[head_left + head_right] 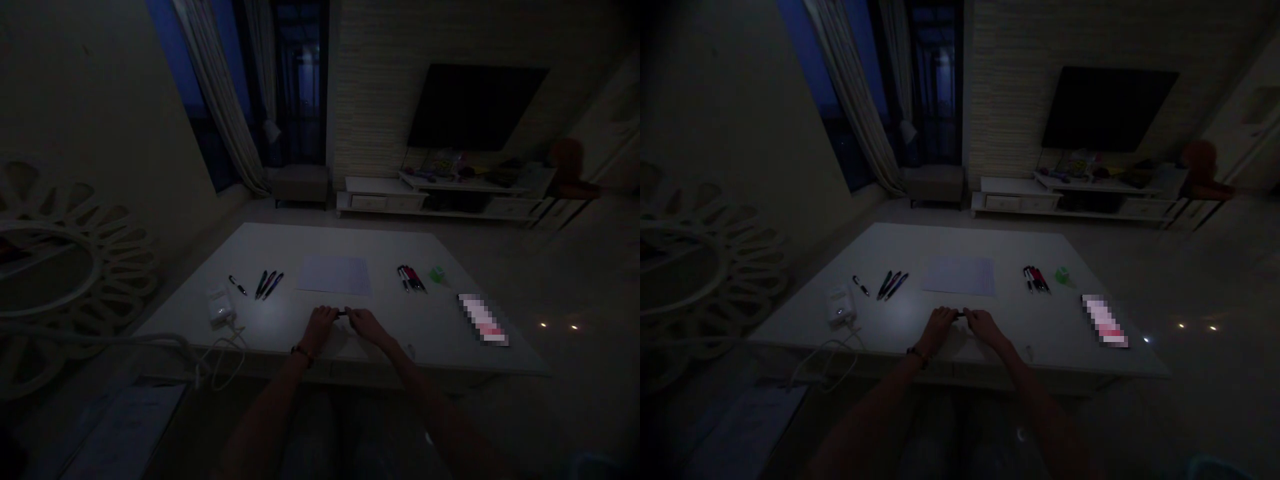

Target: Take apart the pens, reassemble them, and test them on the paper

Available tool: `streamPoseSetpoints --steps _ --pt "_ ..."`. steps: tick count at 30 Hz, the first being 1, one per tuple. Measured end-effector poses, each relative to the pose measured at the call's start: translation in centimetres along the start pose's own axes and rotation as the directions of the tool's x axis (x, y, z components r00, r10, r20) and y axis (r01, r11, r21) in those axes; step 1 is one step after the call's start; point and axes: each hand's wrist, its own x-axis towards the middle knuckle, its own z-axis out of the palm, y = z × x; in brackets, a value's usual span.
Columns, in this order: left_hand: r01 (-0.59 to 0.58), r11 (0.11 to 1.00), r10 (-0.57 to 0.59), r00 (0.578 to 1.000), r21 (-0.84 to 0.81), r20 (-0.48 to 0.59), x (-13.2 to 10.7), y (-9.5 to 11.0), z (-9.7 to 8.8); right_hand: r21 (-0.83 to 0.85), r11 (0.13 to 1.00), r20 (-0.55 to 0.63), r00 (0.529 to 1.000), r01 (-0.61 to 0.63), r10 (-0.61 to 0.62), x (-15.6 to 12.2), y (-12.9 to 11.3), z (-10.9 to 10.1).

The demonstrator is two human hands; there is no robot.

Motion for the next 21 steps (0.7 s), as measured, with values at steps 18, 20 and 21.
streamPoseSetpoints --steps 18,20,21 --pt "-0.038 0.999 0.038 0.999 -0.024 -0.004 0.0 0.2 -0.5 -0.073 0.991 0.013 0.993 0.114 -0.113 -0.1 0.0 -1.1" --pt "-0.057 0.998 0.057 0.998 -0.021 -0.010 0.0 0.2 -0.3 -0.058 0.992 0.064 0.992 0.113 -0.109 -0.2 0.0 -1.2" --pt "-0.065 0.998 0.064 0.998 -0.018 -0.018 0.0 0.2 -0.1 -0.031 0.996 0.103 0.992 0.080 -0.076 -0.2 0.1 -1.1"
